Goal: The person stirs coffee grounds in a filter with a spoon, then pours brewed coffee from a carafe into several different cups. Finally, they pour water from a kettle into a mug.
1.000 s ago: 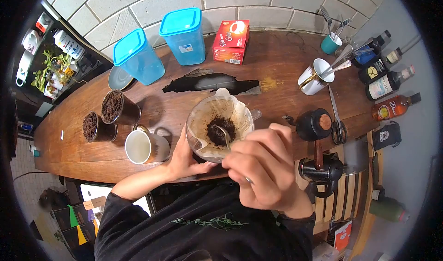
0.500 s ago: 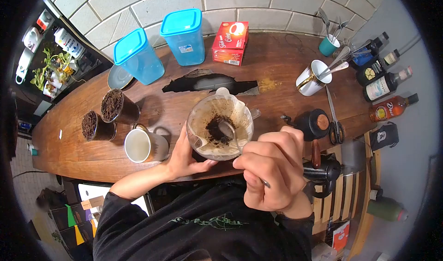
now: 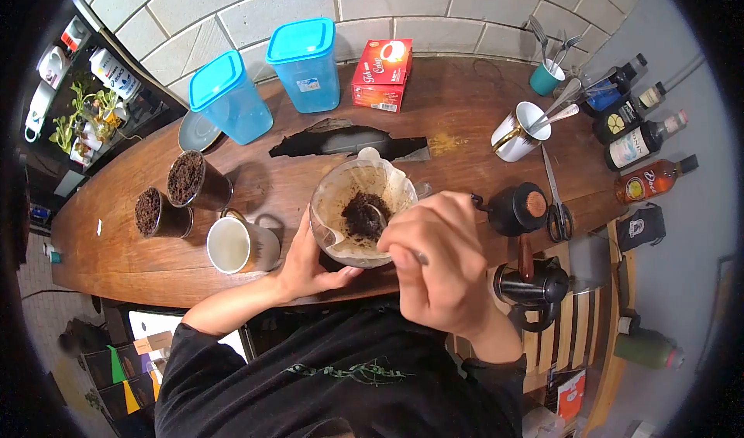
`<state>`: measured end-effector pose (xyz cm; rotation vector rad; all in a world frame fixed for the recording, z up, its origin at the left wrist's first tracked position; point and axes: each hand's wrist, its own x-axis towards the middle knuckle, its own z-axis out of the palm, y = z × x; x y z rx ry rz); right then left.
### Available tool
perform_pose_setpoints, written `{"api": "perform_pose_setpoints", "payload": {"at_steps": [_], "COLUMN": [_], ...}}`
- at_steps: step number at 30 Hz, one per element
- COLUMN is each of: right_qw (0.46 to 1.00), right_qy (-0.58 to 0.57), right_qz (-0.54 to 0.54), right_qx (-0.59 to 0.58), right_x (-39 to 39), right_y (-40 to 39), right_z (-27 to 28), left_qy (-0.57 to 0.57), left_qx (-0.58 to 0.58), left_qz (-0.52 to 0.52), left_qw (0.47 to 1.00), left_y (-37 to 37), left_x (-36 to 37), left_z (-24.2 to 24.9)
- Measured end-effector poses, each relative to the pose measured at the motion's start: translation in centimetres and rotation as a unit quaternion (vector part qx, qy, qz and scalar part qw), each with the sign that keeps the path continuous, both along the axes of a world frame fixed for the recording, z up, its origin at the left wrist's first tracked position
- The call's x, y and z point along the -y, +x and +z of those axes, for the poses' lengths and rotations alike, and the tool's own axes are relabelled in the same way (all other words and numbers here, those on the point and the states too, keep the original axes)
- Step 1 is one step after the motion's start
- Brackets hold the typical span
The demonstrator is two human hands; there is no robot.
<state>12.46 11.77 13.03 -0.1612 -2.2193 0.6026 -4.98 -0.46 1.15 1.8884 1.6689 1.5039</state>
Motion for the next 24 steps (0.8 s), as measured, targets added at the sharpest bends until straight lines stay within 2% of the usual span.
{"api": "perform_pose_setpoints", "payload": {"at_steps": [2,5,8,10,16,21,24], "right_qw": [0.999,0.996,0.996,0.998,0.998,0.996,0.994], "right_qy": [0.034,0.072,0.085,0.067,0.034,0.079,0.088], "right_qz": [0.008,-0.034,-0.034,-0.011,-0.005,-0.005,-0.054], "right_qx": [0.003,-0.05,-0.014,0.012,-0.059,0.031,-0.036], "right_x": [0.1,0.3,-0.2,0.2,0.9,0.7,0.8], "right_y": [0.2,0.6,0.1,0.3,1.2,0.5,0.6], "right_z": [0.5,0.8,0.5,0.7,0.8,0.6,0.5], "left_qy": [-0.003,-0.01,-0.006,-0.005,0.0,0.001,-0.007], "left_qx": [0.009,0.02,0.014,0.009,0.004,0.007,0.015], "left_qz": [-0.001,-0.003,-0.004,0.0,-0.001,-0.001,-0.004], "left_qw": [1.0,1.0,1.0,1.0,1.0,1.0,1.0], "left_y": [0.0,0.0,0.0,0.0,0.0,0.0,0.1], "left_x": [0.0,0.1,0.1,0.1,0.1,0.0,0.0], "left_z": [-0.1,-0.1,0.0,0.1,0.1,0.1,0.0]}}
